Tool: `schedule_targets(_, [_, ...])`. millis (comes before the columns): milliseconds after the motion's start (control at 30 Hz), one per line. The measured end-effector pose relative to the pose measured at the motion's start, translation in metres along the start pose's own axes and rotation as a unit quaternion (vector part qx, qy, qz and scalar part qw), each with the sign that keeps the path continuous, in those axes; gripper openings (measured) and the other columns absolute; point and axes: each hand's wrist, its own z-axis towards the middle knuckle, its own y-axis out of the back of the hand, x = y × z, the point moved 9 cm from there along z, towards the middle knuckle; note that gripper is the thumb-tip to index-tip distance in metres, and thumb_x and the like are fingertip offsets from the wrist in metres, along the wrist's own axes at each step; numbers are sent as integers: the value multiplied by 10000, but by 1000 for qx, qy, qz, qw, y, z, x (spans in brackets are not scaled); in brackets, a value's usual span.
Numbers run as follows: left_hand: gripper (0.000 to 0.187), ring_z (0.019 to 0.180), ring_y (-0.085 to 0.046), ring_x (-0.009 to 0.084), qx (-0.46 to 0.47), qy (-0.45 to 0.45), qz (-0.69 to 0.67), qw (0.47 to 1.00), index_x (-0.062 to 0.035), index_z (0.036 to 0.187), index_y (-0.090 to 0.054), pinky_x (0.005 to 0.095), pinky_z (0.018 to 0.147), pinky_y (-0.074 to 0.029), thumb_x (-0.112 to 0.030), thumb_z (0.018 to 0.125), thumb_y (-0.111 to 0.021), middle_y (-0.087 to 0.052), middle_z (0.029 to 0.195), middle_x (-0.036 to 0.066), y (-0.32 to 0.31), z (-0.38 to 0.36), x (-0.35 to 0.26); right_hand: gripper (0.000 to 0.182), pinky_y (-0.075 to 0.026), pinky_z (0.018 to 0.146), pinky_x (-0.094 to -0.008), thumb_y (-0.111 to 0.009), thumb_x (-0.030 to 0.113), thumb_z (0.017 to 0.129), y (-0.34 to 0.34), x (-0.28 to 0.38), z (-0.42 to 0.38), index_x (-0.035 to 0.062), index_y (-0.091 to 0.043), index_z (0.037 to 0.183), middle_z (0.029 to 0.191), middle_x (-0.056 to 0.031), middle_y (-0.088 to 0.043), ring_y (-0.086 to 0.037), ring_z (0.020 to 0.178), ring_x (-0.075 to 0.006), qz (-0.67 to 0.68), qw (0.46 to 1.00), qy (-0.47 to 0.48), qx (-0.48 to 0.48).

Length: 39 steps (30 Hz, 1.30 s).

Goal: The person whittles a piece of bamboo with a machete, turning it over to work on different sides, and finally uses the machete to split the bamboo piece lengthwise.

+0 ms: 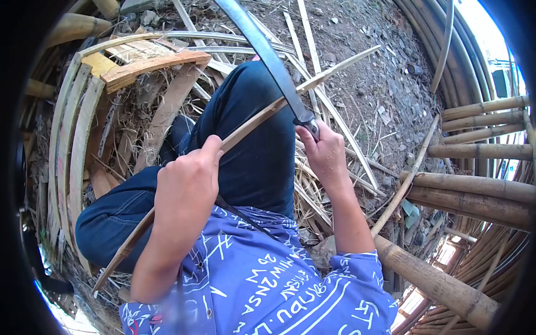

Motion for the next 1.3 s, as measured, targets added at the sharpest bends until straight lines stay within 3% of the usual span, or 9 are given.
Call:
schedule_targets(167, [44,648,-664,303,-3,14,-24,1000,-61,903,-523,365,530,-533,-54,887,-482,-631,694,122,0,-3,5,474,-425,508,-367,-590,475,875,-1,2,6,4,-589,824,535,-106,-546,-539,483,-238,-61,998,31,-8])
schedule_targets(300, [51,642,-654,316,13,37,-33,999,-58,902,-521,388,524,-521,-96,911,-489,-626,678,131,12,-14,15,593,-377,415,-309,-482,596,883,25,-49,25,23,-568,757,511,-17,-503,-500,455,-124,-23,996,-71,-54])
schedule_targets(533, [95,635,-626,355,-7,39,-94,995,-51,880,-514,445,521,-481,-138,919,-512,-614,675,162,15,-21,30,567,-366,375,-235,-446,587,906,58,-114,5,60,-485,700,506,-3,-486,-478,407,-85,20,974,-172,-147])
schedule_targets(833, [136,562,-615,334,27,56,-186,981,-17,917,-557,404,530,-450,-139,922,-496,-594,604,166,-4,4,30,488,-355,361,-195,-454,529,927,-2,-23,-16,74,-484,754,533,5,-479,-455,396,-61,294,947,-114,-68])
schedule_targets(1033, [165,604,-614,364,15,57,-151,987,-27,913,-563,436,561,-450,-175,926,-491,-585,594,175,-1,12,18,481,-370,436,-235,-531,505,906,-24,31,-27,47,-548,760,541,24,-493,-487,482,-53,248,965,-67,46])
schedule_targets(1067, [172,652,-594,412,16,56,-164,985,-30,900,-562,480,590,-438,-187,922,-495,-580,624,214,-2,13,16,468,-382,461,-295,-581,460,890,-23,41,-28,18,-548,739,522,-51,-503,-499,468,-143,222,973,-53,42])
schedule_targets(1100, [172,652,-594,412,17,55,-166,984,-30,900,-562,480,590,-438,-187,922,-495,-580,624,214,-3,14,14,468,-382,461,-295,-581,460,890,-25,43,-28,18,-548,739,522,-51,-503,-499,468,-143,220,973,-54,42])
schedule_targets(1200, [168,675,-576,437,3,47,-168,985,-27,889,-560,499,598,-427,-181,916,-500,-572,652,244,-3,16,10,423,-402,502,-410,-633,393,859,-28,62,-26,-10,-539,773,587,-219,-506,-513,534,-396,86,994,12,71])
schedule_targets(1300, [170,694,-615,428,19,41,-144,989,-32,885,-552,507,622,-484,-185,925,-488,-606,673,250,-3,16,9,435,-414,522,-435,-631,412,855,-27,63,-21,-5,-539,768,592,-218,-522,-556,579,-402,41,995,10,93])
